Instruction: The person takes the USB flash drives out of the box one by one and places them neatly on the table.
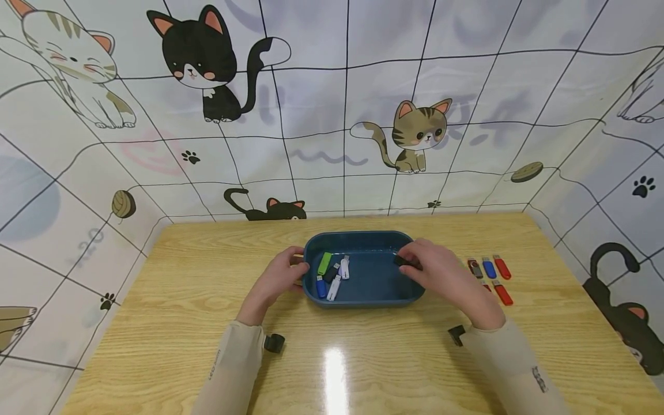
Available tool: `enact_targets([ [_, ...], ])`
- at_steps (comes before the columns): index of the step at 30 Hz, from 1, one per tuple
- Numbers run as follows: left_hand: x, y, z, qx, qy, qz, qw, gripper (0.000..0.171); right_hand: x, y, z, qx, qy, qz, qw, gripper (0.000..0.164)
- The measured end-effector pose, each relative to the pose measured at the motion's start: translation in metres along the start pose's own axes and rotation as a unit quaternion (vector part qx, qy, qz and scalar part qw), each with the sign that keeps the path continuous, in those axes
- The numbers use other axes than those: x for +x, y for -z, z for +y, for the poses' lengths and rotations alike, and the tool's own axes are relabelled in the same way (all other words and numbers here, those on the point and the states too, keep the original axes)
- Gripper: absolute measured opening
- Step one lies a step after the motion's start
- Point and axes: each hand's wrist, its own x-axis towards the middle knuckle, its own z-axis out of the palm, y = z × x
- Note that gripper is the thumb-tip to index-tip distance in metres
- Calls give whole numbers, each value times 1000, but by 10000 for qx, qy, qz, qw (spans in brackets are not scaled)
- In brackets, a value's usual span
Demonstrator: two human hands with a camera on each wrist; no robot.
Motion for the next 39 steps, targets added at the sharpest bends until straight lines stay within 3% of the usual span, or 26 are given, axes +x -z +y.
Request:
enact_targets([
  [14,0,0,1,13,-15,-19,10000,44,-27,26,20,320,-564,355,9973,23],
  [27,-2,-1,1,-99,-88,-29,9999,44,-46,41,45,287,-1080,343,9931,32],
  [39,-2,-1,1,-53,-74,16,10000,45,-51,49,74,171,-1628,285,9861,38],
])
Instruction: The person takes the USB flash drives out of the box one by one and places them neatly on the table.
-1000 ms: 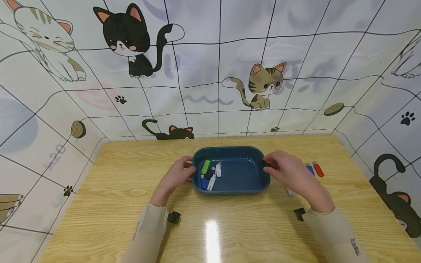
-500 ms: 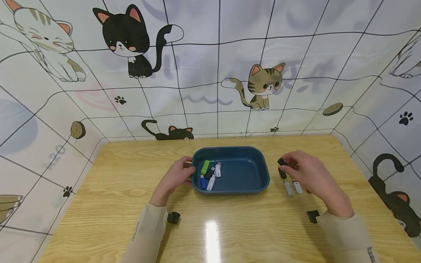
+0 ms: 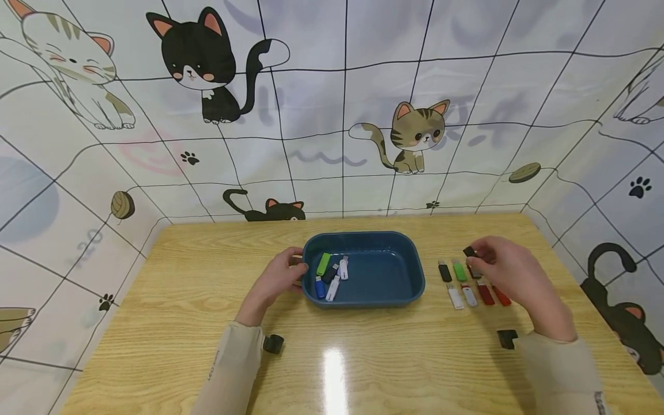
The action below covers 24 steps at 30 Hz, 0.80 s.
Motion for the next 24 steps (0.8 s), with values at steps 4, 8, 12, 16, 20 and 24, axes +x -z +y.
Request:
enact_targets([
  [4,0,0,0,24,15,16,10000,45,0,2,11,-37,-163,-75,9998,41],
  [8,-1,0,0,36,14,25,10000,45,-1,5,25,-105,-344,-152,9992,43],
  [12,0,1,0,52,1,8,10000,45,-1,8,37,-167,-575,-299,9978,45],
  [16,0,1,-2,78,-11,4,10000,45,0,10,47,-192,-781,-445,9958,43],
  [20,0,1,-2,80,-22,11,10000,44,0,12,55,-231,-890,-574,9941,44],
  [24,0,1,-2,64,-44,8,10000,44,0,15,63,-168,-946,-730,9927,45],
])
